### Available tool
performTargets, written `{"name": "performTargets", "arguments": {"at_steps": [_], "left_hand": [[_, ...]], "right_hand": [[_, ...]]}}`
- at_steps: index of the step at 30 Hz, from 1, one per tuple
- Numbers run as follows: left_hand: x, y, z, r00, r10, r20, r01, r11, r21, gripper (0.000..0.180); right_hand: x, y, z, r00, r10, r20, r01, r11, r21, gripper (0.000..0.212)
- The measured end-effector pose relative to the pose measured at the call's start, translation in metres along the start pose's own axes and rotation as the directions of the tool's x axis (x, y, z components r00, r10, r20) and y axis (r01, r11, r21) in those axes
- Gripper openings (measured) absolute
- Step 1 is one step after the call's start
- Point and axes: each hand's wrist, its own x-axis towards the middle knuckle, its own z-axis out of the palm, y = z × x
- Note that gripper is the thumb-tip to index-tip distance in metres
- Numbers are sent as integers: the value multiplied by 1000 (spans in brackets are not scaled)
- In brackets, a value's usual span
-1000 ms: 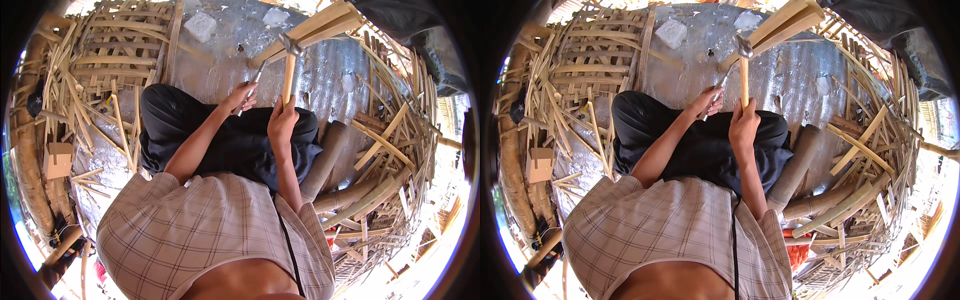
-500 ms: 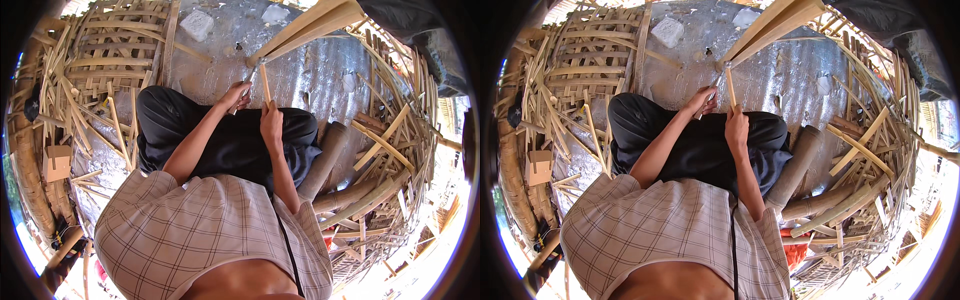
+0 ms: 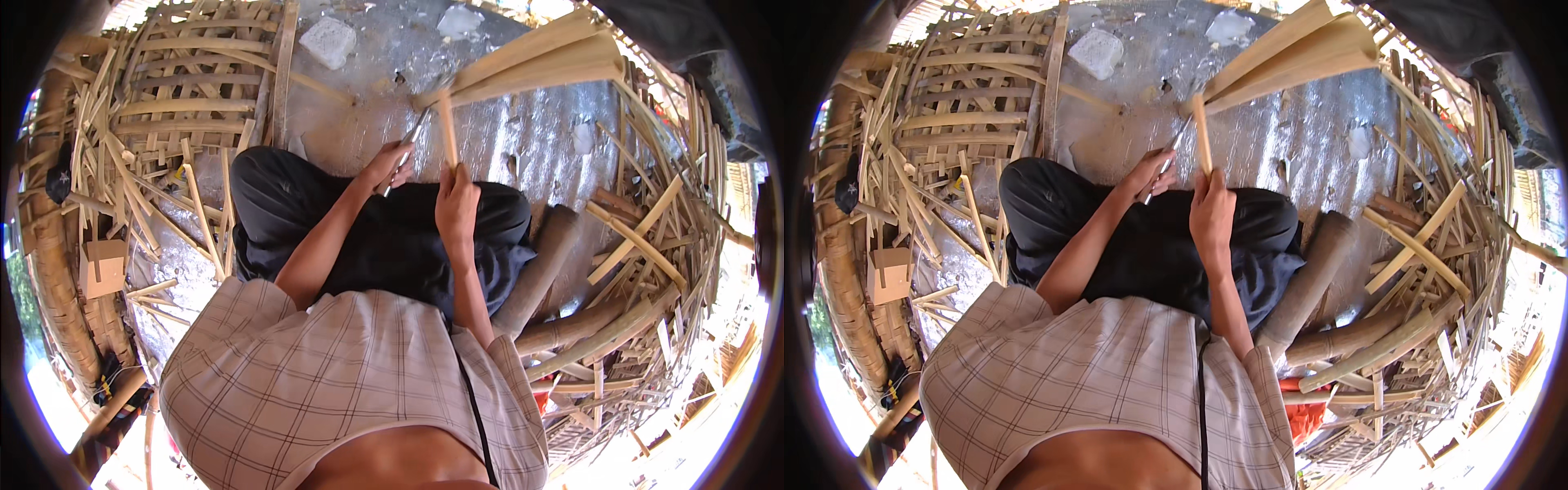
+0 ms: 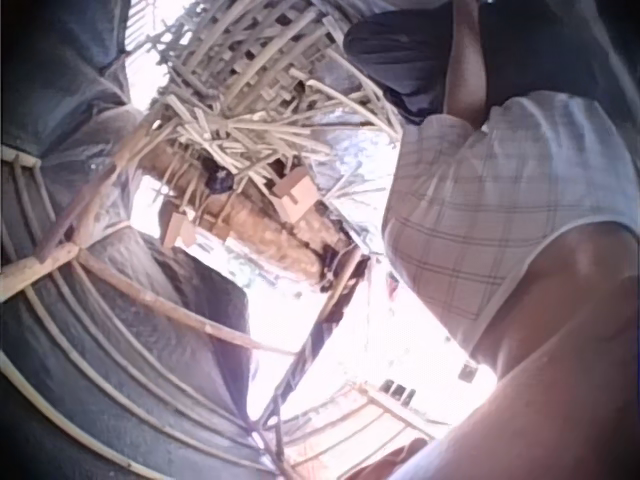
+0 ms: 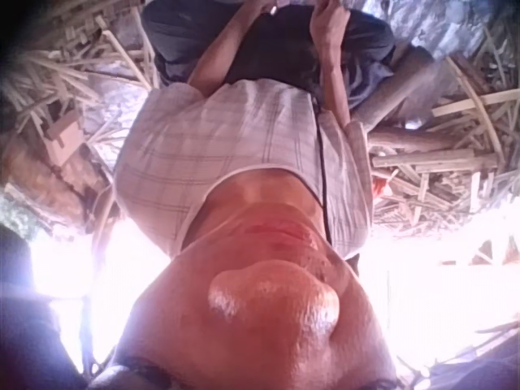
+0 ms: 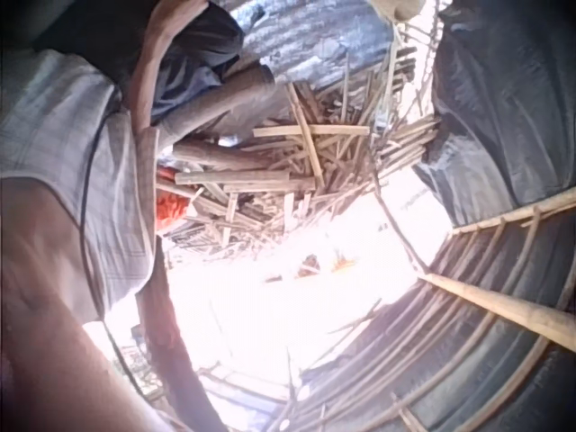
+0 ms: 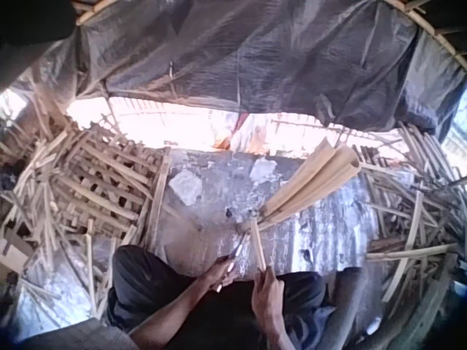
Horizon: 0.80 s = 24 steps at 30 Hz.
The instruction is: The person uses a chisel and a hammer to carve into a bamboo pole, striking the chisel repeatedly to remove segments of the wood.
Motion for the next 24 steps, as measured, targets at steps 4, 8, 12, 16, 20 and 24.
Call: {"name": "performTargets", "arguments": {"at_steps": [4,8,12,16,20,24], "left_hand": [[8,-2,2,999,32,30,-31,999,-14,29],[9,-11,-5,1000,-21,13,21,1000,0,28],[17,-7,-8,1000,3,2,-3,1000,-31,28],[14,-11,-1,1000,0,21,1,1000,-30,32],[18,-23,-18,998,-24,50,26,999,-45,37],[22,-18,-21,997,-64,37,69,982,-176,39]], "right_hand": [[-2,1,13,990,78,-114,-76,997,20,26],[-20,48,35,997,57,57,-51,993,-104,26],[-8,14,12,999,29,-28,-29,999,15,21],[-12,19,26,982,125,-143,-110,987,113,22],[-17,56,40,996,-84,-11,83,993,-80,22],[-11,1,12,996,86,-28,-84,994,64,25]]}}
